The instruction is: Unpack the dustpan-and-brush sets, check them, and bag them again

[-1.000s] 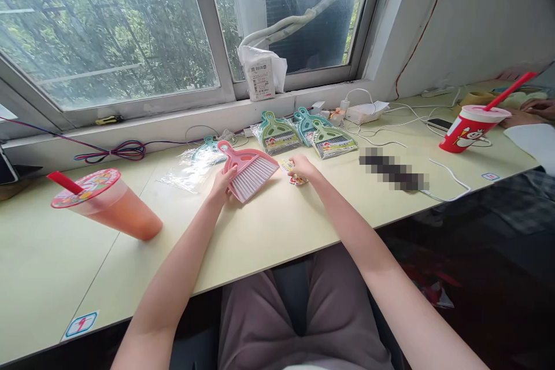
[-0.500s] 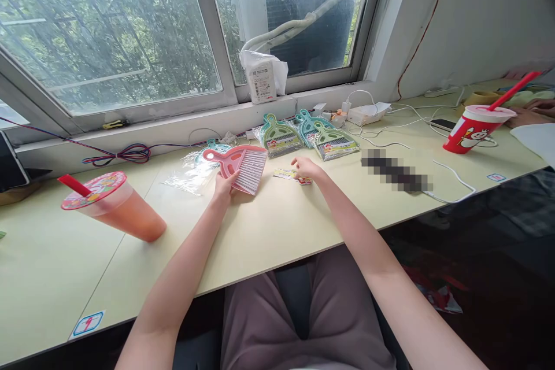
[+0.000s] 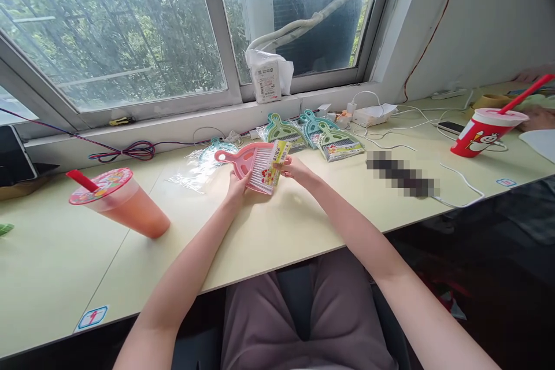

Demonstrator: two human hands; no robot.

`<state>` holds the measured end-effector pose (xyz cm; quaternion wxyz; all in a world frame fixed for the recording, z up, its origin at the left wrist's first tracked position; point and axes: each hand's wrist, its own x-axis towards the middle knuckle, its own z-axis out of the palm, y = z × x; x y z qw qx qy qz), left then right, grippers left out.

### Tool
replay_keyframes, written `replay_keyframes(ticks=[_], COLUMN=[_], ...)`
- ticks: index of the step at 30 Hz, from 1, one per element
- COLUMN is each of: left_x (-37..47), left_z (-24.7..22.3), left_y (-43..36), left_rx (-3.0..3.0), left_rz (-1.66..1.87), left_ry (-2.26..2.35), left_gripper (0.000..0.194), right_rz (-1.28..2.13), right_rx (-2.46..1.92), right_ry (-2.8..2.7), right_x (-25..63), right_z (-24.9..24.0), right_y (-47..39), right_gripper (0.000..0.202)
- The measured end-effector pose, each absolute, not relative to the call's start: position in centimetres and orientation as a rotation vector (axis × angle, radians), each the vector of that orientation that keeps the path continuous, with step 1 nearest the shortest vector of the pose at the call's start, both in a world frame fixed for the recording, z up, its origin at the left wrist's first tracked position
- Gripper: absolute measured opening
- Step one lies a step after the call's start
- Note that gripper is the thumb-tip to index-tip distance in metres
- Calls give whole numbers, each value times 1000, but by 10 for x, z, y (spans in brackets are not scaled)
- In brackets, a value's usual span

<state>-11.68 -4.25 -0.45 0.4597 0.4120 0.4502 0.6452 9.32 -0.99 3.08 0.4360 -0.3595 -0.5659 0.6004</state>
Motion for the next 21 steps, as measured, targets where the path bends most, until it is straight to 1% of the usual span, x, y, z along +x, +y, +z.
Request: replay_keyframes(ticks=[3,9,11,14,17,19,21], left_x=[-105,-103,-103,-102,-102,-103,-105], left_z=[-7,-6,-6,-5,-4,-4,-3], left_y=[-48,-50,-50,-51,-51,-51,-50], left_rx=[1037,1042,1054,1071,1094,1101,1090], left_rz=[1568,1567,1575,1584,1599,1615,1632], left_ry=[1041,1097,1113,1144,1167,1154,1128], left_gripper=[66,74,76,77,76,76,78], right_rz=[1399,976,876,756,700,733,882], right_rx=[-996,-1261,-1343,-1474,-1527,-1484,-1382], right_ry=[-1432,-1546,-1593,-1637,-1574,-1473,-1386], right_x=[77,72,72,71,72,74,76], right_z=[22,15,16,21,26,26,26], right_y=[-14,-18,-21,-27,-27,-23,-20], right_gripper=[40,21,18,26,44,55,58])
